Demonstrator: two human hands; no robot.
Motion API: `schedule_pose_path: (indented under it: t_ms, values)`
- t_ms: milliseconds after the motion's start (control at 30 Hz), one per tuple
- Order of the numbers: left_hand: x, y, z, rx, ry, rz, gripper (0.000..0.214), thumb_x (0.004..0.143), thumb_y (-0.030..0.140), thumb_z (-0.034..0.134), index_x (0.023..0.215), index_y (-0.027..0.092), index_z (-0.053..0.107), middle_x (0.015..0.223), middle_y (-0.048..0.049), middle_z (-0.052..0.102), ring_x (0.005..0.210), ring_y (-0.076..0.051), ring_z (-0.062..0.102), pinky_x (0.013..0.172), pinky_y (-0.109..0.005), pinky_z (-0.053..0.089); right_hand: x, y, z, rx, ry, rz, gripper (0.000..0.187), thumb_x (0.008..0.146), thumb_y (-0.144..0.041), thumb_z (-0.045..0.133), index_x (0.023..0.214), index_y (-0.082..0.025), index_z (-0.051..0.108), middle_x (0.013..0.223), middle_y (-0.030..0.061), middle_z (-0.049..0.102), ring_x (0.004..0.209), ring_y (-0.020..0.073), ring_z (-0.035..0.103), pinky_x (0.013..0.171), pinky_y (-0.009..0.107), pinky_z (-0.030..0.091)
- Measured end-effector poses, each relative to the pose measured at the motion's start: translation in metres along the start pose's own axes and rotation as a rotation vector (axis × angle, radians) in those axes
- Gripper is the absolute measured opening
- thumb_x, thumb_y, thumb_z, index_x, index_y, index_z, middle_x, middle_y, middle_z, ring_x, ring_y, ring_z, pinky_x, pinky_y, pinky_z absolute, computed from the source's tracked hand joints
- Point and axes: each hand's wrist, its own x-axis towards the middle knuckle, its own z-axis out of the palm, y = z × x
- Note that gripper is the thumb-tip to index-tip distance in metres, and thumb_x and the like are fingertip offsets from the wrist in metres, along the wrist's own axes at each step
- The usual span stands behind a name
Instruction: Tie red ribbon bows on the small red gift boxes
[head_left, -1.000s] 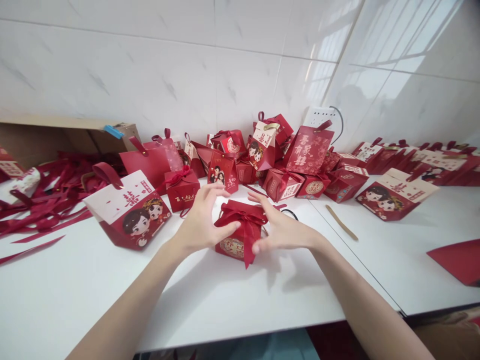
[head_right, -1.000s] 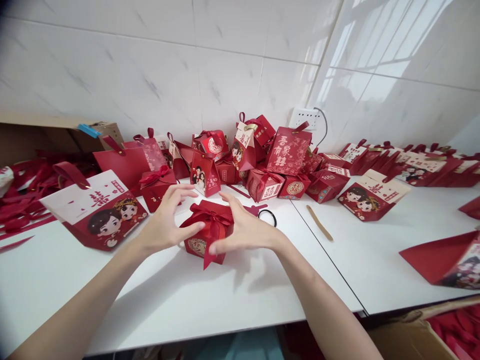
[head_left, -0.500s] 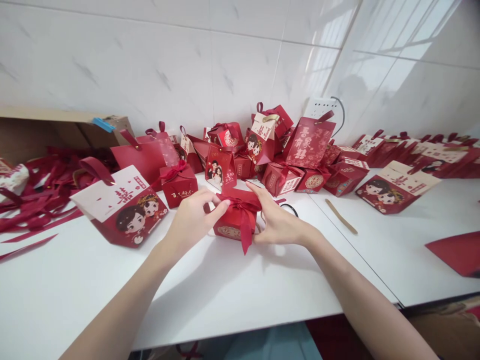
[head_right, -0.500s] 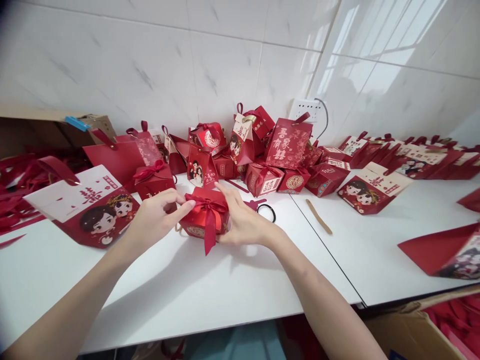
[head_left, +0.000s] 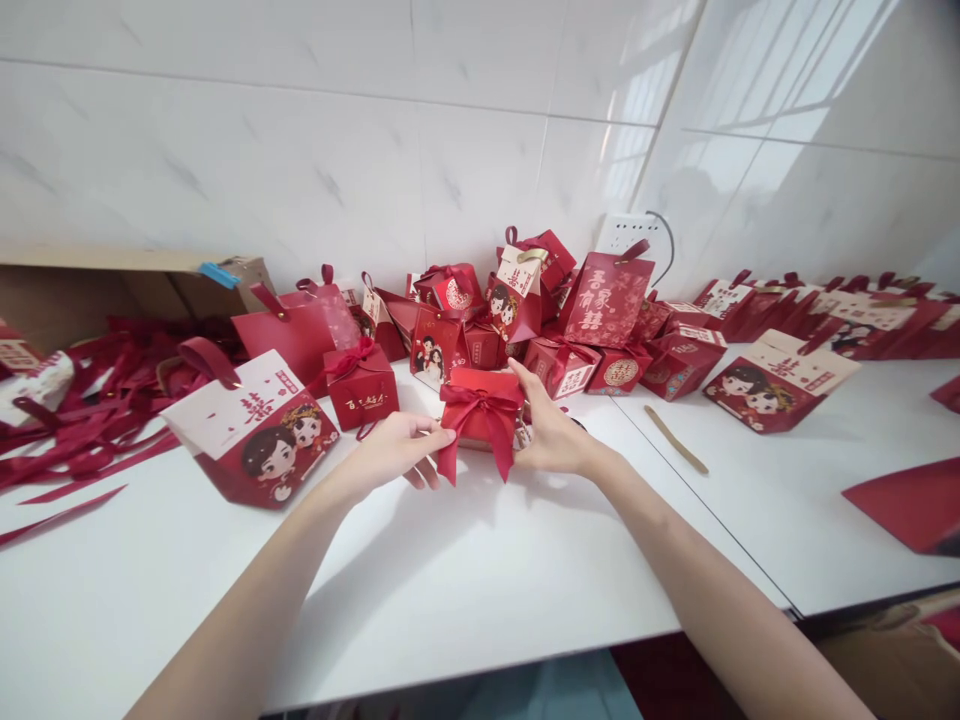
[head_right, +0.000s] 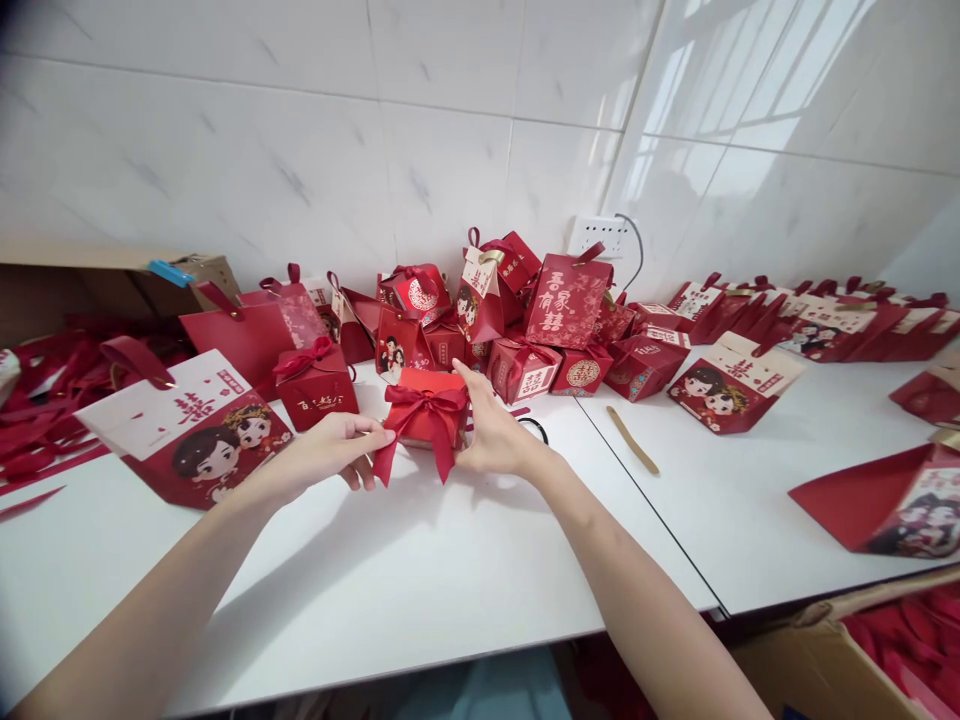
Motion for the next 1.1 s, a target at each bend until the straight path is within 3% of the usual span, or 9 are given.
schedule_pose_path:
  t_ms: [233,367,467,600,667,767,933,1033,1100]
  values:
    - [0.001,-0.009,-0.015,0.118,-0.158,-0.085,0.028,0.074,0.044,0.058,0.07,0.016,0.058,0.078,-0.0059,0.071,0.057,-0.013,0.065,0.044,-0.018,0.043,0.0,0.001,-0.003,-0.014,-0.007,0.033,0.117,0.059,-0.031,0.076,0.146,-0.02,-0.001,0.146,0.0187,0.021,0.135,0.0335,0.025,0.108,0.051,0.028]
    - [0.0,-0.014,-0.022,0.262,-0.235,-0.19,0.024,0.07,0.04,0.061,0.073,0.017,0.056,0.069,-0.0052,0.071,0.049,-0.014,0.063,0.034,-0.016,0.028,0.0,0.0,-0.004,-0.044,-0.005,0.019,0.112,0.06,-0.026,0.072,0.146,-0.017,0.001,0.142,0.02,0.027,0.134,0.0334,0.028,0.107,0.051,0.03]
    - [0.002,-0.015,-0.023,0.293,-0.153,-0.203,0.025,0.068,0.04,0.062,0.071,0.016,0.057,0.064,-0.0058,0.068,0.045,-0.014,0.06,0.033,-0.017,0.024,0.0,0.001,-0.003,-0.074,0.008,-0.019,0.108,0.06,-0.02,0.069,0.146,-0.018,0.003,0.143,0.0194,0.027,0.134,0.0329,0.029,0.107,0.052,0.03]
    - [0.011,-0.014,-0.014,0.031,0.322,0.034,0.031,0.072,0.047,0.054,0.074,0.016,0.054,0.074,-0.0063,0.065,0.057,-0.017,0.062,0.039,-0.021,0.037,0.0,0.004,-0.001,-0.106,0.01,-0.07,0.102,0.06,-0.012,0.063,0.145,-0.02,0.006,0.146,0.0172,0.026,0.135,0.0308,0.028,0.108,0.05,0.029]
    - [0.015,-0.015,-0.006,-0.086,0.438,0.221,0.035,0.075,0.052,0.05,0.077,0.017,0.054,0.079,-0.0053,0.062,0.067,-0.017,0.061,0.048,-0.024,0.045,-0.001,0.004,0.0,-0.106,0.006,-0.078,0.101,0.061,-0.01,0.062,0.145,-0.021,0.007,0.147,0.0169,0.025,0.135,0.03,0.029,0.109,0.049,0.029]
    - [0.016,-0.014,0.004,-0.072,0.445,0.397,0.032,0.076,0.049,0.051,0.08,0.017,0.054,0.08,-0.0017,0.059,0.073,-0.015,0.057,0.065,-0.026,0.047,-0.001,0.003,0.002,-0.094,0.001,-0.092,0.099,0.062,-0.009,0.061,0.145,-0.02,0.009,0.147,0.0162,0.026,0.136,0.0296,0.029,0.109,0.048,0.028]
    - [0.009,-0.012,0.01,0.065,0.499,0.468,0.018,0.077,0.036,0.055,0.078,0.019,0.05,0.075,0.0013,0.055,0.067,-0.012,0.055,0.065,-0.025,0.045,0.0,0.002,0.004,-0.082,0.014,-0.116,0.098,0.063,-0.011,0.063,0.145,-0.021,0.01,0.147,0.0154,0.027,0.135,0.029,0.029,0.109,0.048,0.03]
    - [0.008,-0.016,0.015,0.288,0.595,0.673,0.012,0.081,0.03,0.053,0.074,0.02,0.051,0.073,0.0004,0.058,0.07,-0.013,0.055,0.07,-0.026,0.045,0.0,0.003,0.004,-0.087,0.016,-0.136,0.099,0.064,-0.011,0.063,0.145,-0.022,0.008,0.147,0.0151,0.027,0.136,0.0285,0.029,0.108,0.049,0.031]
    - [0.01,-0.02,0.021,0.463,0.576,0.878,0.01,0.082,0.024,0.053,0.073,0.02,0.053,0.071,-0.0006,0.06,0.068,-0.013,0.055,0.068,-0.025,0.046,0.0,0.003,0.005,-0.089,0.018,-0.154,0.099,0.064,-0.01,0.063,0.145,-0.022,0.008,0.147,0.0146,0.027,0.136,0.0283,0.027,0.109,0.049,0.03]
